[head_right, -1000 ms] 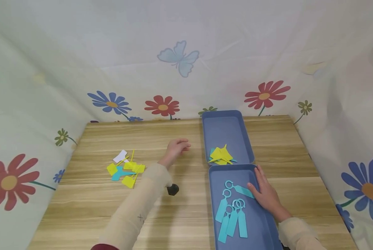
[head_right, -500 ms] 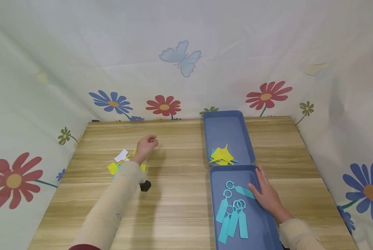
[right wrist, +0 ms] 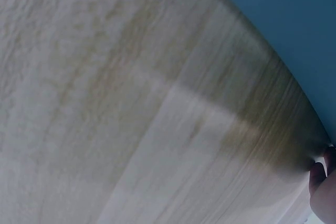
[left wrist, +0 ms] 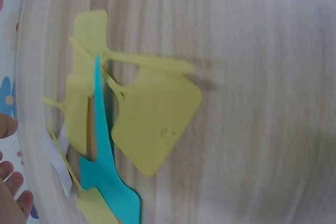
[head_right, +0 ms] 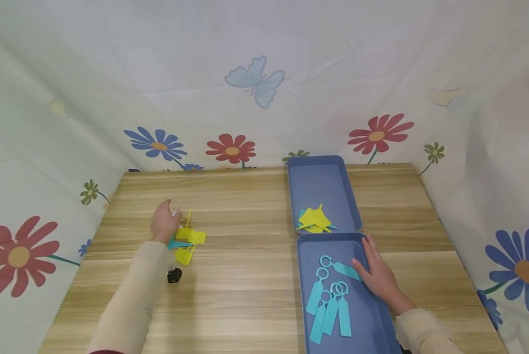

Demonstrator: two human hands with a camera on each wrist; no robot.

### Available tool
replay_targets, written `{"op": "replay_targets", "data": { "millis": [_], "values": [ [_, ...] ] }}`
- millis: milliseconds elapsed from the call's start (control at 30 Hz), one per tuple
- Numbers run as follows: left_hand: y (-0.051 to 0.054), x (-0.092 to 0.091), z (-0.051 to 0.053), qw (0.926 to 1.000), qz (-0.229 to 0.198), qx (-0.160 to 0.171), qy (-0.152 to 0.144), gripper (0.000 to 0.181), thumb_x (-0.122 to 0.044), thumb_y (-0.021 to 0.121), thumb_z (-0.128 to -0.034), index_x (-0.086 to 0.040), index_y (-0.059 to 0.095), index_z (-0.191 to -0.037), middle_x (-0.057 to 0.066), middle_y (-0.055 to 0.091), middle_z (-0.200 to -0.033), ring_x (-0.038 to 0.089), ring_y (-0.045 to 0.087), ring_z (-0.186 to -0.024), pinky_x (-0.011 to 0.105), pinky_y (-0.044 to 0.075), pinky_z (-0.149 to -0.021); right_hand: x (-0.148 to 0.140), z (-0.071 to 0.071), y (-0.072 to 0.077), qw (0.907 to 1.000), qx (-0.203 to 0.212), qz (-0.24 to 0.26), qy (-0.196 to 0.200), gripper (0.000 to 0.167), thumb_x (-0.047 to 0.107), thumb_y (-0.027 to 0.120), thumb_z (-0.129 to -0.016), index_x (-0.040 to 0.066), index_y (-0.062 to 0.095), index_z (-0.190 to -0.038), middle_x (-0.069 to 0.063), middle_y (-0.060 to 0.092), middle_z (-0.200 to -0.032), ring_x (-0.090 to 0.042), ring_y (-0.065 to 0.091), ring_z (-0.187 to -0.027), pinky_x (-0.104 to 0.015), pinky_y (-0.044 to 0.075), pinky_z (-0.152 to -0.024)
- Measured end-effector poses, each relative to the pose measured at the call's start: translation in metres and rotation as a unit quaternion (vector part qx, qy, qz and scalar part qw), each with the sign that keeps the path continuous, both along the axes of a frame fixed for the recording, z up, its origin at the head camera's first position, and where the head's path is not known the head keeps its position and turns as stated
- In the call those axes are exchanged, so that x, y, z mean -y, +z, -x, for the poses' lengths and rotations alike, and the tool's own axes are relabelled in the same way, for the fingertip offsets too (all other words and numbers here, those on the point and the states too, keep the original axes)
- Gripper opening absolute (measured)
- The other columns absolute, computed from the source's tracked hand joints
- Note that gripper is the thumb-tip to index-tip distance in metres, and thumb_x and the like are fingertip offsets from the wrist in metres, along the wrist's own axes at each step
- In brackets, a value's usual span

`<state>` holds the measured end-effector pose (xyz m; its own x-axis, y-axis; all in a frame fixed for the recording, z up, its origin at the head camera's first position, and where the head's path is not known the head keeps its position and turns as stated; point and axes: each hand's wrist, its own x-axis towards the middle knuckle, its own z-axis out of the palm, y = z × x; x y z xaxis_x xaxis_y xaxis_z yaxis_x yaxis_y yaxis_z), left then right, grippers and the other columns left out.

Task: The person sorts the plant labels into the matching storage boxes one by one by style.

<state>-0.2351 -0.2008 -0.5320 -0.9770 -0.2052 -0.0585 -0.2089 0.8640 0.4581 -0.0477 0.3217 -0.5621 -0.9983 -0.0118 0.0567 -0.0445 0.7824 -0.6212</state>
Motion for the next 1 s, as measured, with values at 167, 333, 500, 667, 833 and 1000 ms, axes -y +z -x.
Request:
{"op": "replay_targets", "data": {
  "millis": [167, 333, 500, 667, 833, 1000],
  "values": [
    [-0.003, 0.012, -0.007, 0.9988, 0.038, 0.030, -0.006, 0.057, -0.023, 0.047, -0.0886, 0.007, 0.027, -0.133, 0.024, 0.030, -0.137, 0.038, 0.034, -0.122, 0.048, 0.031, -0.100, 0.000, 0.000, 0.000, 1.0000, 0.002, -0.003, -0.001, 0.070, 0.028, 0.052, -0.088, 0.003, 0.014, -0.141, -0.016, 0.006, -0.148, -0.046, 0.019, -0.128, -0.066, 0.024, -0.088],
    [-0.007, 0.018, -0.015, 0.9984, 0.046, 0.033, -0.002, 0.050, -0.019, 0.047, -0.0884, 0.009, 0.034, -0.127, 0.025, 0.041, -0.124, 0.038, 0.044, -0.112, 0.048, 0.038, -0.092, 0.000, 0.000, 0.001, 1.0000, -0.002, -0.001, 0.001, 0.070, 0.028, 0.052, -0.088, 0.002, 0.015, -0.140, -0.018, 0.007, -0.147, -0.047, 0.019, -0.127, -0.066, 0.025, -0.088],
    [-0.016, 0.021, -0.019, 0.9987, 0.036, 0.029, 0.024, 0.030, -0.015, 0.048, -0.0863, 0.004, 0.046, -0.110, 0.022, 0.054, -0.104, 0.037, 0.053, -0.093, 0.047, 0.043, -0.074, 0.000, 0.000, 0.000, 1.0000, 0.000, -0.002, 0.000, 0.070, 0.028, 0.053, -0.087, 0.003, 0.014, -0.141, -0.019, 0.009, -0.147, -0.047, 0.020, -0.127, -0.066, 0.025, -0.088],
    [-0.023, 0.024, -0.018, 0.9990, 0.021, 0.029, 0.027, 0.033, -0.013, 0.046, -0.0866, 0.002, 0.046, -0.116, 0.023, 0.054, -0.110, 0.038, 0.054, -0.097, 0.049, 0.044, -0.077, 0.000, 0.000, 0.001, 1.0000, 0.003, -0.002, -0.001, 0.071, 0.029, 0.053, -0.088, 0.003, 0.014, -0.141, -0.018, 0.008, -0.147, -0.047, 0.020, -0.127, -0.067, 0.025, -0.088],
    [-0.025, 0.023, -0.016, 0.9990, 0.013, 0.028, 0.033, 0.040, -0.011, 0.047, -0.0863, 0.001, 0.043, -0.124, 0.023, 0.051, -0.119, 0.039, 0.050, -0.105, 0.049, 0.042, -0.085, 0.000, 0.001, 0.001, 1.0000, 0.003, -0.003, -0.001, 0.071, 0.029, 0.053, -0.088, 0.003, 0.014, -0.141, -0.018, 0.008, -0.147, -0.047, 0.020, -0.127, -0.066, 0.025, -0.089],
    [-0.026, 0.023, -0.014, 0.9987, 0.018, 0.024, 0.042, 0.040, -0.009, 0.051, -0.0838, 0.000, 0.045, -0.122, 0.023, 0.053, -0.115, 0.038, 0.051, -0.104, 0.049, 0.042, -0.085, 0.000, 0.001, 0.001, 1.0000, 0.000, -0.002, 0.001, 0.070, 0.028, 0.053, -0.088, 0.001, 0.015, -0.140, -0.018, 0.008, -0.147, -0.047, 0.020, -0.127, -0.065, 0.025, -0.089]
  ]
}}
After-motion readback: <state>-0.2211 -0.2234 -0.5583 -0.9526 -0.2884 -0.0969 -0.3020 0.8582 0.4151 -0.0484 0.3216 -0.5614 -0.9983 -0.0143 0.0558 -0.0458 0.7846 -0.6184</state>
